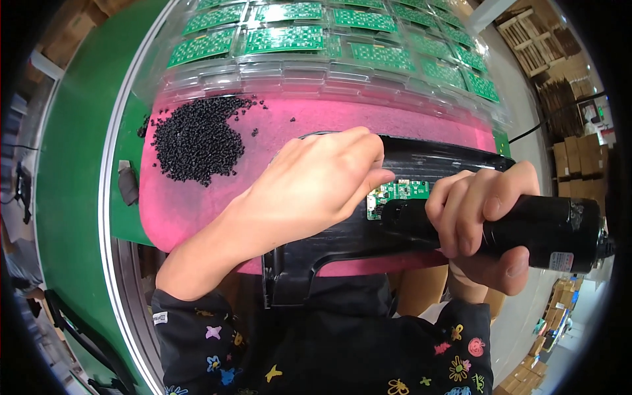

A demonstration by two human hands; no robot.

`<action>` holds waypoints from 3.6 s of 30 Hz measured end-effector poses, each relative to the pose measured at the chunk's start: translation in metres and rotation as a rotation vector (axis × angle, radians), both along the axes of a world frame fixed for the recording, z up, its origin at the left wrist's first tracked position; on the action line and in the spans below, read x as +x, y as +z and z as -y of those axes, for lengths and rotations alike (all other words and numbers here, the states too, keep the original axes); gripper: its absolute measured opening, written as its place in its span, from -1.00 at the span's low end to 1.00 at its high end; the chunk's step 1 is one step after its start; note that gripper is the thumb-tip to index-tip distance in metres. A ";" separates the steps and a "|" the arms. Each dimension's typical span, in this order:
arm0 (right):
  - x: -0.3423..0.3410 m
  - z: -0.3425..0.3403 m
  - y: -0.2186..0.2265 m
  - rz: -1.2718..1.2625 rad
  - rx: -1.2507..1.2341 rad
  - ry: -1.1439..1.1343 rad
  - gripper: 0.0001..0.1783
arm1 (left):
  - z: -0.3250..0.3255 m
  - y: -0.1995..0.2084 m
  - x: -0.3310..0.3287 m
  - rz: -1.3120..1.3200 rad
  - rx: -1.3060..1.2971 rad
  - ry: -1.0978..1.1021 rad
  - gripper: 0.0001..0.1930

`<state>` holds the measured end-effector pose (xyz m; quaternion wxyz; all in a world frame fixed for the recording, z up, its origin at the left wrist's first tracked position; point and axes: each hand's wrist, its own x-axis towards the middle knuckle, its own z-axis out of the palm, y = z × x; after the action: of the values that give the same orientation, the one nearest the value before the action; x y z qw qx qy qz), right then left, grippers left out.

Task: Assembling circuit boards into plastic housings and securing them with screws using an electric screwdriver.

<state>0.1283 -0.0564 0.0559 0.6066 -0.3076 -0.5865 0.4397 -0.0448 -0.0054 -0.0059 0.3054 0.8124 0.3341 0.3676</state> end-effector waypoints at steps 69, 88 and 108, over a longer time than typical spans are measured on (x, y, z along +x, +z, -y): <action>0.075 -0.012 -0.004 0.029 0.067 0.005 -0.54 | -0.012 0.009 0.000 0.173 0.181 -0.102 -0.78; 0.126 -0.028 0.010 -0.579 -0.503 -0.081 -0.71 | -0.005 0.002 -0.005 -0.465 0.041 0.010 -0.79; 0.423 0.124 -0.201 0.941 -0.563 -1.675 -0.52 | 0.126 0.042 -0.245 -0.914 0.991 1.211 -0.67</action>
<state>0.5509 -0.1802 -0.1451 0.3322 -0.8968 -0.2356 -0.1732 -0.2898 -0.1319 0.0356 -0.4872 0.6029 0.5963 0.2086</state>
